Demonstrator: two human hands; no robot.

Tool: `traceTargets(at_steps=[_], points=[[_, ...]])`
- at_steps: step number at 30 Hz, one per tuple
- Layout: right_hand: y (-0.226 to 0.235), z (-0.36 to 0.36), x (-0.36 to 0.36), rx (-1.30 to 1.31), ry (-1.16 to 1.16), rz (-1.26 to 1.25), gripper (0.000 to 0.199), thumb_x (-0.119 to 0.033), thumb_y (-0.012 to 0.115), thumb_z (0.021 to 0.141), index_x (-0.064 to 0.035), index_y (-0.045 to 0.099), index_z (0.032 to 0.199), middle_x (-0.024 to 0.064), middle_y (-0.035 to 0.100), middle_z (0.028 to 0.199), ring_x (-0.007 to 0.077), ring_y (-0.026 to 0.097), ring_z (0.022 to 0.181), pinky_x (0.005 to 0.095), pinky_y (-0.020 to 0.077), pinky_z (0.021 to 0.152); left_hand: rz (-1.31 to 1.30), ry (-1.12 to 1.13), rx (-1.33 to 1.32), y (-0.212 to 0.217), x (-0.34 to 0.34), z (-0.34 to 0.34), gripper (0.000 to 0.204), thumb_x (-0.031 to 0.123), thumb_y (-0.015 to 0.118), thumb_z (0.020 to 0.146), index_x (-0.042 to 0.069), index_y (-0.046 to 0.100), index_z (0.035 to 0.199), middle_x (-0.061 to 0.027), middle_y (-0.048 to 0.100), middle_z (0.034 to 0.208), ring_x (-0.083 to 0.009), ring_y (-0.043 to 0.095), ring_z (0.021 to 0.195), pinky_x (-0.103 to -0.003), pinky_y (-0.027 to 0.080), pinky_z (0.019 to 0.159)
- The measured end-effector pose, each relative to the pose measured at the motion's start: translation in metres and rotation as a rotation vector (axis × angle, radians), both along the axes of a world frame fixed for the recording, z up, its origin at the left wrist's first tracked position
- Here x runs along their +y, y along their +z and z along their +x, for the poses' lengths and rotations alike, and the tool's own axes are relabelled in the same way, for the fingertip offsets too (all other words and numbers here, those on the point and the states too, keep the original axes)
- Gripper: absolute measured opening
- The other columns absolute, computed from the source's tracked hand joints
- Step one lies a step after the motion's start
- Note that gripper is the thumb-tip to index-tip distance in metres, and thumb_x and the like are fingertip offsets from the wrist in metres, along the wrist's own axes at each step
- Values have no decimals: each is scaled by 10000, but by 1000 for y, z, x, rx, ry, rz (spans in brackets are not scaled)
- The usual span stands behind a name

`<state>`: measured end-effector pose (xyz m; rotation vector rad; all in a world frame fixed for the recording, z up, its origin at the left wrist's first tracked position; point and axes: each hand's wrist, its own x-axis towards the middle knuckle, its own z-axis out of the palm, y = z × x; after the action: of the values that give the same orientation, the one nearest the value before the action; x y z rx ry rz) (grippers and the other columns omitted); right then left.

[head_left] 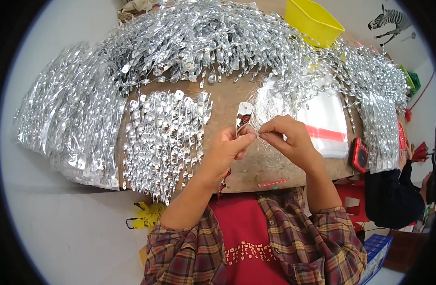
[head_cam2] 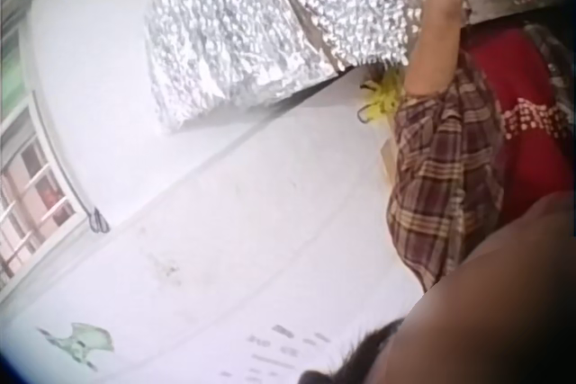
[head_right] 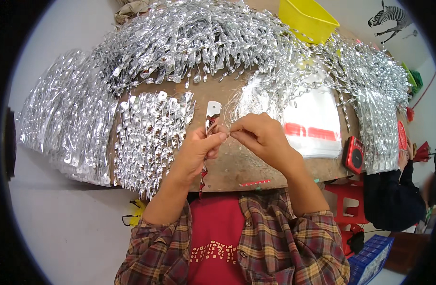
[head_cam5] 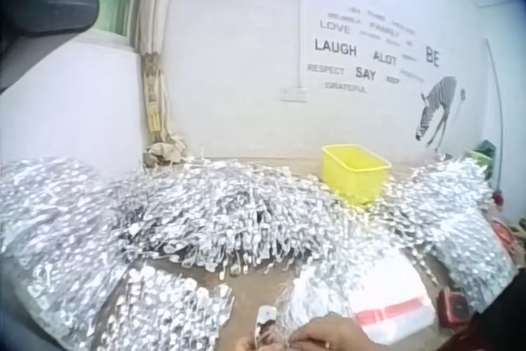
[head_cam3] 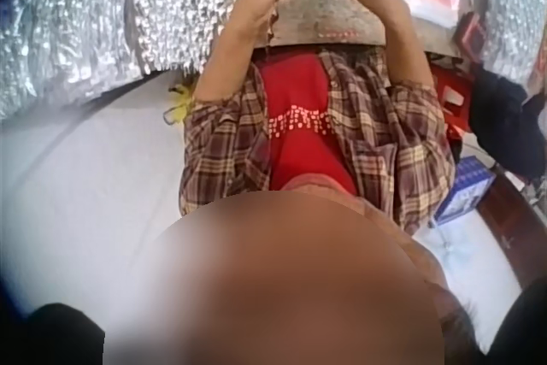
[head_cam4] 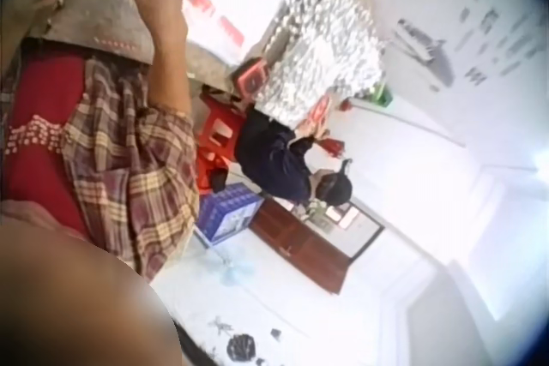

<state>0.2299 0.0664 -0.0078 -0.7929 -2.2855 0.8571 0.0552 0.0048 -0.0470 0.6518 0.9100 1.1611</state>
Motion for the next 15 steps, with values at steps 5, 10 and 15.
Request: traceTargets(at_steps=[5, 10, 15], points=[[9, 3, -3, -67, -199, 217, 66, -88, 677, 747, -102, 651, 806, -18, 475, 523, 108, 401, 526, 241, 301, 587, 5, -9, 43, -1, -2, 4, 152, 191, 639, 805, 79, 569, 881, 63, 469, 639, -23, 387, 512, -173, 288, 466], [9, 7, -1, 103, -323, 169, 62, -44, 641, 779, -55, 637, 840, -68, 429, 530, 35, 335, 504, 204, 263, 514, 20, 4, 48, -1, -2, 6, 165, 180, 630, 813, 63, 579, 918, 55, 471, 649, -30, 386, 516, -172, 291, 475], [12, -3, -8, 451, -302, -208, 64, 0, 577, 828, -2, 603, 887, -102, 429, 602, -22, 308, 532, 159, 212, 469, 59, 7, 42, 4, -5, 11, 260, 199, 567, 859, 36, 582, 1061, 42, 478, 681, -38, 403, 567, -172, 309, 522]])
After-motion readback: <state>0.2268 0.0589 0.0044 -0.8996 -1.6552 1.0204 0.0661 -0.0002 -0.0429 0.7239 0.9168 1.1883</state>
